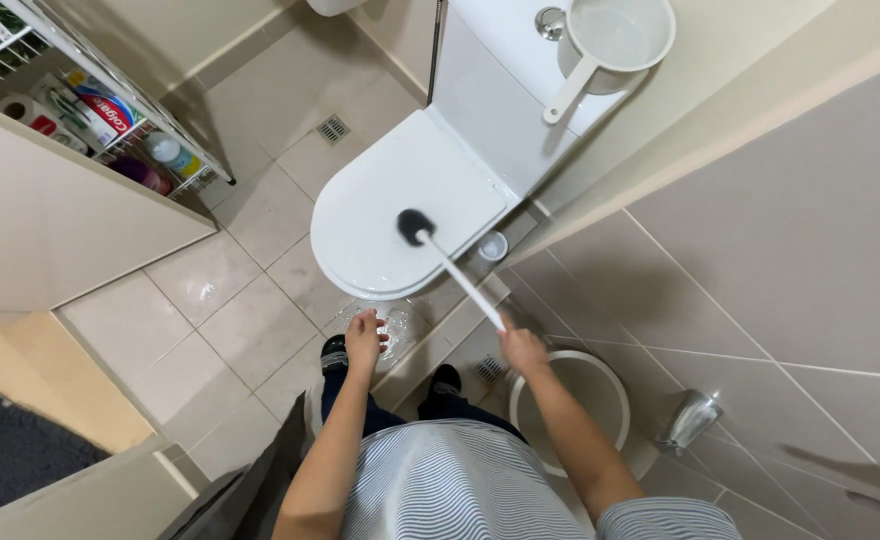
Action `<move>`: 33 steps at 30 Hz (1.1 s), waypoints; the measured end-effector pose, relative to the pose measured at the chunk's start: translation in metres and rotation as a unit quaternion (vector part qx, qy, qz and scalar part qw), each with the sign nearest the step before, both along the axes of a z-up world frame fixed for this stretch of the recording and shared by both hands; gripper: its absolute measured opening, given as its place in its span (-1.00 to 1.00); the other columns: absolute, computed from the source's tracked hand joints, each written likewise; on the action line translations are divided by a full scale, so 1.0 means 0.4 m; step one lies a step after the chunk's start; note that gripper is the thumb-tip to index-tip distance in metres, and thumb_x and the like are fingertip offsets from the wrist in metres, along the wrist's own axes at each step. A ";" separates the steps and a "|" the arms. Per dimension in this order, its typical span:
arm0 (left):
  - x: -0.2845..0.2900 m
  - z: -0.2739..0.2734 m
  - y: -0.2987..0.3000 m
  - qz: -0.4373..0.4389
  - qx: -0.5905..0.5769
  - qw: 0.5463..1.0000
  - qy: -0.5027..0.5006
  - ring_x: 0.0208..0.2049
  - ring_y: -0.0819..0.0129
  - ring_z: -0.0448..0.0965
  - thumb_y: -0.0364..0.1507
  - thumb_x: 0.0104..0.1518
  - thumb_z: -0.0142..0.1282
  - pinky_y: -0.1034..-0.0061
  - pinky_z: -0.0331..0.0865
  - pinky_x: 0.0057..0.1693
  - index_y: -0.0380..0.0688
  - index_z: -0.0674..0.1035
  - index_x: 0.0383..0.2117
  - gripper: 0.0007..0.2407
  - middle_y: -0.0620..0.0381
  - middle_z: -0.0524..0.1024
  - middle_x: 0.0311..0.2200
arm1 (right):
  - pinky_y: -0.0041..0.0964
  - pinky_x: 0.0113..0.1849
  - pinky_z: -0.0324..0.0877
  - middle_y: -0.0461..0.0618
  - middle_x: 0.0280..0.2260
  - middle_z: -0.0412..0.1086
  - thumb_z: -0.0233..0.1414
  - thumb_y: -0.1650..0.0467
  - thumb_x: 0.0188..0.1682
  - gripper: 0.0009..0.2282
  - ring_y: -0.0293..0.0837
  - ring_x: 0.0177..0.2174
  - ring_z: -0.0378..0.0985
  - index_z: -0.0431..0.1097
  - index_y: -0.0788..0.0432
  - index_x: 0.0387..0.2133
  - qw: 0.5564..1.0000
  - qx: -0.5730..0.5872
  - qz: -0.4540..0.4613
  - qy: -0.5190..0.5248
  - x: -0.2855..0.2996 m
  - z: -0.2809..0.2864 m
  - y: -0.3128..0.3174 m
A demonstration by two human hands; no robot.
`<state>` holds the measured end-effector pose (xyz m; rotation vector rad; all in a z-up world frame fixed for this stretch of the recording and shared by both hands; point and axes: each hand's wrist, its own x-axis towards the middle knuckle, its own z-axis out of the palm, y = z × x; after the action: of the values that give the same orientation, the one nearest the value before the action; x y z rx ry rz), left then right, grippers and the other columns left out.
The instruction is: Clean the toilet bowl using a brush, water scoop, and bidet sprayer.
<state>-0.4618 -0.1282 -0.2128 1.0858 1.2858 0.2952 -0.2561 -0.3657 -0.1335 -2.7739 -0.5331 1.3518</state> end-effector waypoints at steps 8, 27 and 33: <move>-0.115 0.008 0.154 0.018 0.029 0.999 -0.038 -0.51 0.46 0.52 -0.26 0.32 -0.04 0.54 0.39 -0.41 -0.14 0.55 -0.09 -0.75 0.16 0.58 -0.31 | 0.29 -0.12 0.41 0.41 -0.19 0.46 -0.16 0.21 0.15 -0.55 0.43 -0.17 0.52 0.05 -0.12 0.33 0.976 0.133 -0.133 -0.106 -0.063 -0.193 0.164; -0.293 0.010 0.282 0.082 -0.029 0.994 -0.065 -0.55 0.55 0.46 -0.31 0.36 -0.05 0.59 0.34 -0.41 -0.14 0.60 -0.12 -0.78 0.23 0.55 -0.43 | 0.10 -0.06 0.48 0.42 -0.17 0.51 -0.19 0.05 0.17 -0.48 0.32 -0.11 0.58 0.42 0.30 -0.10 0.984 0.099 -0.142 -0.053 -0.210 -0.289 0.323; -0.290 0.009 0.288 0.092 -0.028 0.994 -0.044 -0.56 0.55 0.44 -0.32 0.34 -0.05 0.60 0.33 -0.43 -0.15 0.58 -0.14 -0.79 0.24 0.54 -0.44 | 0.18 -0.10 0.47 0.31 -0.16 0.53 -0.23 0.02 0.12 -0.48 0.29 -0.12 0.61 0.39 0.23 -0.07 0.995 0.016 0.061 -0.073 -0.130 -0.199 0.312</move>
<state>-0.5780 -0.0131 -0.2090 0.8994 1.3088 0.4379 -0.3081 -0.2410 -0.2133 -2.8725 -0.7331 1.1539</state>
